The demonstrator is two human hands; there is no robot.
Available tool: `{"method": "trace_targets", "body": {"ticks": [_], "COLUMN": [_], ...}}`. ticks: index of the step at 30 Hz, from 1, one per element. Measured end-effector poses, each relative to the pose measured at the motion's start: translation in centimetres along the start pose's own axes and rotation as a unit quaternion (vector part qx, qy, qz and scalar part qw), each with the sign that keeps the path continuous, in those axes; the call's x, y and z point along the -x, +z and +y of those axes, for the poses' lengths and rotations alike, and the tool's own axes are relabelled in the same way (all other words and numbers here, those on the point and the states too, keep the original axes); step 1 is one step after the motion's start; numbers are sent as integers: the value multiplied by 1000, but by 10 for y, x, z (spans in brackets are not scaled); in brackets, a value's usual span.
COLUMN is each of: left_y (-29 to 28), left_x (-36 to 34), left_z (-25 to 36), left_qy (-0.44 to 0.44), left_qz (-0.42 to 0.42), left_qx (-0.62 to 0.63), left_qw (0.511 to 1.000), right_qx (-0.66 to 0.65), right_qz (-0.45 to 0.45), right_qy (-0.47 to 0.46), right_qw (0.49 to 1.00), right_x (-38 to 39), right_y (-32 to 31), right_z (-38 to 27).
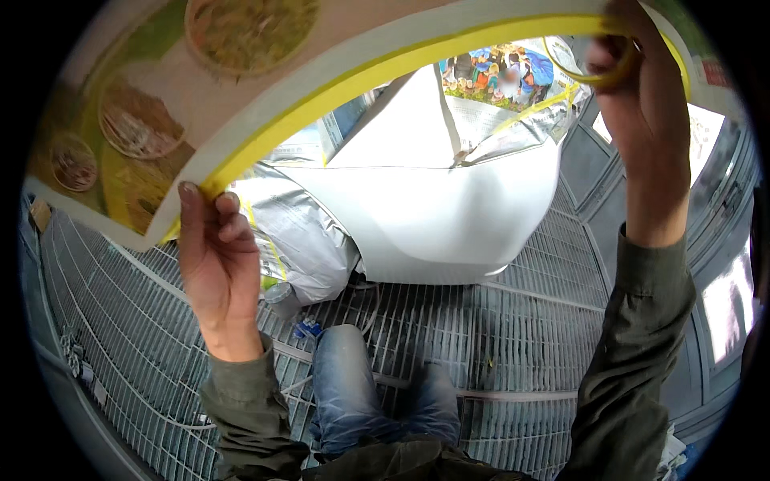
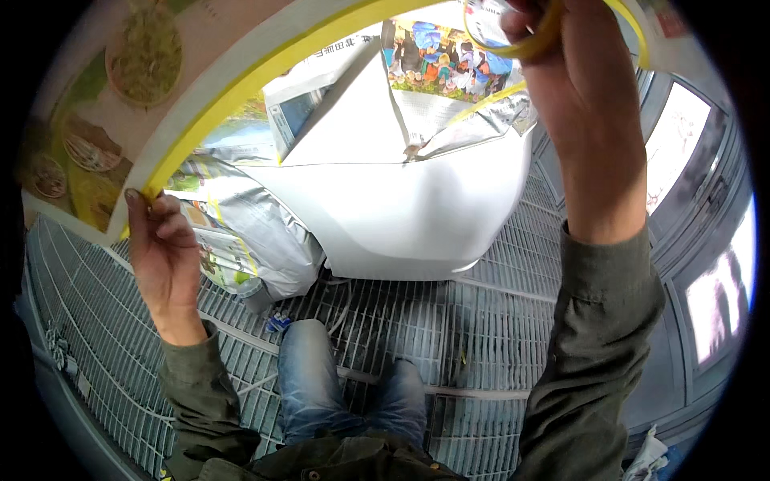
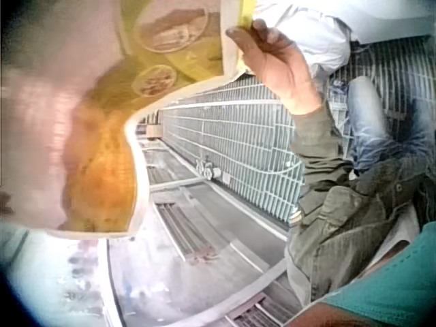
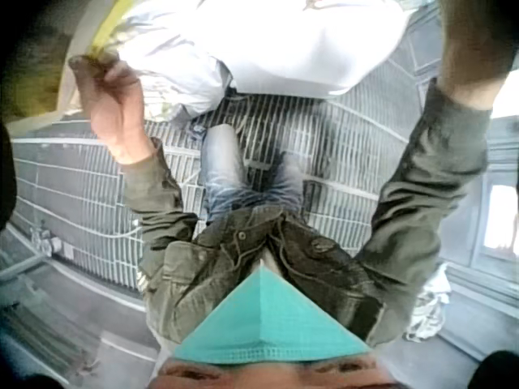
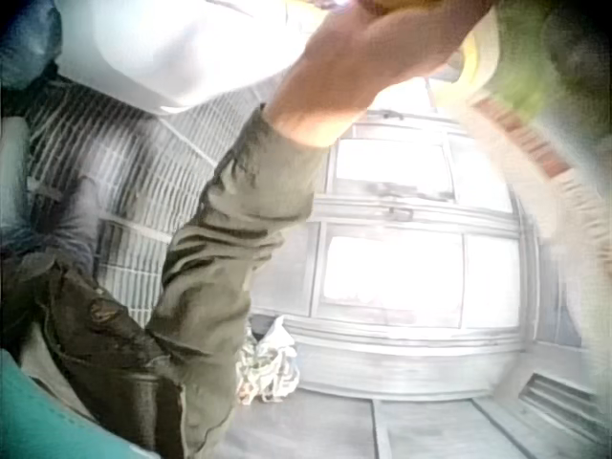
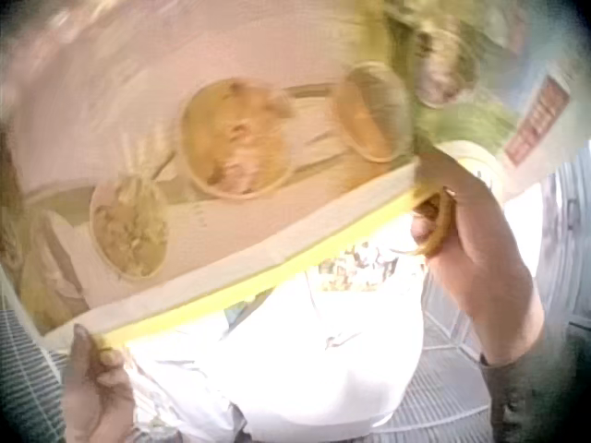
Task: The person uses a spray gun to apply white paint to the rear of a car in a paint booth. They then remove newspaper and masking tape from the painted surface and reapply masking tape to secure newspaper over the rear window and trunk area.
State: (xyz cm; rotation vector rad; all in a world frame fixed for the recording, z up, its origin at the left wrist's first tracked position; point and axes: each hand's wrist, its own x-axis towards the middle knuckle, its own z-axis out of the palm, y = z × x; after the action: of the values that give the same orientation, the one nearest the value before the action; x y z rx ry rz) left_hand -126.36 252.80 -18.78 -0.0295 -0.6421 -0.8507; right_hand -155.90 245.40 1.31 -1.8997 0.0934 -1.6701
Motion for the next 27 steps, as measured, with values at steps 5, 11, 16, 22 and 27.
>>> {"method": "trace_targets", "body": {"ticks": [5, 11, 16, 22, 27], "left_y": [-11, -53, -70, -105, -131], "left_x": [-29, -58, -78, -101, -108], "left_z": [-3, -7, -23, -40, -61], "left_qy": [2, -18, -23, -30, -9], "left_qz": [-25, -39, -88, -27, -39], "left_qx": [-55, -190, -236, -412, -553], "left_qw": [998, 981, 967, 910, 832], "right_qx": [-23, 139, 423, 488, 567], "right_qz": [69, 65, 6, 23, 115], "right_qy": [69, 117, 136, 192, 158], "right_qw": [995, 981, 896, 851, 800], "right_x": [17, 60, 117, 146, 164], "right_y": [-104, -144, -206, -232, -226], "right_z": [13, 34, 41, 67, 113]}}
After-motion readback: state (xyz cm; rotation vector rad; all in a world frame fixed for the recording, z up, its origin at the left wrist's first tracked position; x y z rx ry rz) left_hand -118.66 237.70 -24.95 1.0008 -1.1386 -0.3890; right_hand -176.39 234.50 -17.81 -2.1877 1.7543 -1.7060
